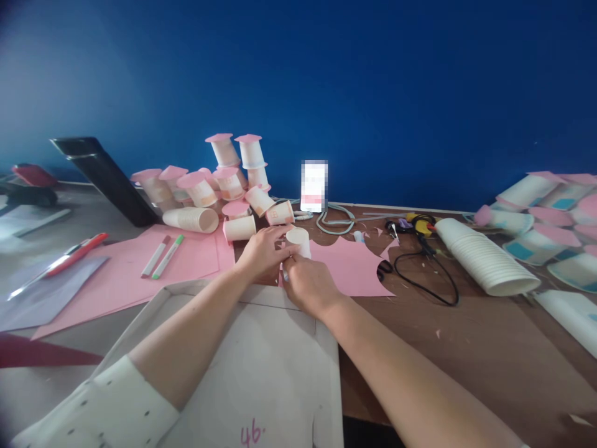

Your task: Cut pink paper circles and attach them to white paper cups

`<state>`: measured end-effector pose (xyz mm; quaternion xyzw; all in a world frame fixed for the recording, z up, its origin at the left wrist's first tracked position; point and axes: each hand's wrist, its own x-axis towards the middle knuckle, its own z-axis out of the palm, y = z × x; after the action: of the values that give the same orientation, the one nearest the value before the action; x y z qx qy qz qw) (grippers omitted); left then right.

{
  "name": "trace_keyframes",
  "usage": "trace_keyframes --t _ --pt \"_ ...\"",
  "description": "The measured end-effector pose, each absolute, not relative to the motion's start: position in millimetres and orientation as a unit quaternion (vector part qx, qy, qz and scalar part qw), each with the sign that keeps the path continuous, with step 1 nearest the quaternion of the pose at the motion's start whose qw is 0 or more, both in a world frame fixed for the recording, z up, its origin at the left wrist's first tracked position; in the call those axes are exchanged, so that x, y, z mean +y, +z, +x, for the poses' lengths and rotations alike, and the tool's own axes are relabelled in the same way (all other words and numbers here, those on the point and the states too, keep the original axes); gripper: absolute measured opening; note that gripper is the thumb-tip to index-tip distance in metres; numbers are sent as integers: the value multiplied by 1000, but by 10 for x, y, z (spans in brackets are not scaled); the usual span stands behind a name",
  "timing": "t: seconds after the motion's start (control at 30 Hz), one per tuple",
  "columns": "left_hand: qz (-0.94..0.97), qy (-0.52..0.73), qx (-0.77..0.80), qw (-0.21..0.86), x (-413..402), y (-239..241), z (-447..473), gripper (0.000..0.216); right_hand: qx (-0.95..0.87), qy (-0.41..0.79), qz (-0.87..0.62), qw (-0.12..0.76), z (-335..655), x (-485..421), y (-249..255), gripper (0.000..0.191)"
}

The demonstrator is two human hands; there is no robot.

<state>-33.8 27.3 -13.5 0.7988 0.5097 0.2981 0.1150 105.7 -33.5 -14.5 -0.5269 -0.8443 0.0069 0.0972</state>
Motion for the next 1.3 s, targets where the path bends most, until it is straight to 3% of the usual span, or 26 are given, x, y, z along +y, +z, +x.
trace_keyframes --t 0.83,1.3 --pt "806 310 493 104 268 -168 -356 49 -849 84 -506 122 1210 -424 14 33" --pt "796 318 498 128 247 -117 -339 46 -735 270 -509 356 1679 -439 173 19"
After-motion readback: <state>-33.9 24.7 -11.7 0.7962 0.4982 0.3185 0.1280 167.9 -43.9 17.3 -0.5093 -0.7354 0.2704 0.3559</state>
